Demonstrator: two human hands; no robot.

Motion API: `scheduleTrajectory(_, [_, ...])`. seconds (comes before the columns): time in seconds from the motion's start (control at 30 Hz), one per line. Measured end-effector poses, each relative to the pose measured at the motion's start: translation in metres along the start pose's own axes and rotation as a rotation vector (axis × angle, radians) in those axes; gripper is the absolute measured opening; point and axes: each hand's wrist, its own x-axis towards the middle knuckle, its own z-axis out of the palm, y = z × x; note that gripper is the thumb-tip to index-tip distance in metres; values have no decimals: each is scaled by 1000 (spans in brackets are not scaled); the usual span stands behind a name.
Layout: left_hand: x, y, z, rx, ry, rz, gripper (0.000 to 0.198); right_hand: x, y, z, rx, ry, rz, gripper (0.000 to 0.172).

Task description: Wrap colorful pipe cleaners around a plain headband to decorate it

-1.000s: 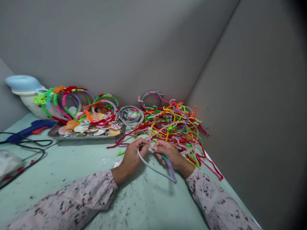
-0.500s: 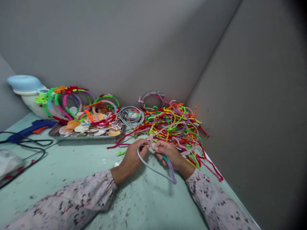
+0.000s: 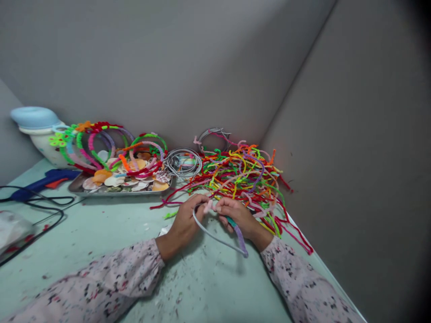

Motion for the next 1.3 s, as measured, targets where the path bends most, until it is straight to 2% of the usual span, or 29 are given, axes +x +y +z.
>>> scheduleTrajectory(0.2, [-1,2,1,35,5,3,20,1,0,-2,-1,5,9,17])
scheduleTrajectory(0.53, [1,0,-2,45,-51,7,18,1,1,-4,-2,-21,-16,17])
scheduleTrajectory(0.93, [-1,3,0,-132,-74,-70,18,1,1,-1,-13,1,-28,16])
scheduleTrajectory(1.3, [2,-1,-1,-63,-100,-76,14,0,2,-3,-40,-24,-29,16])
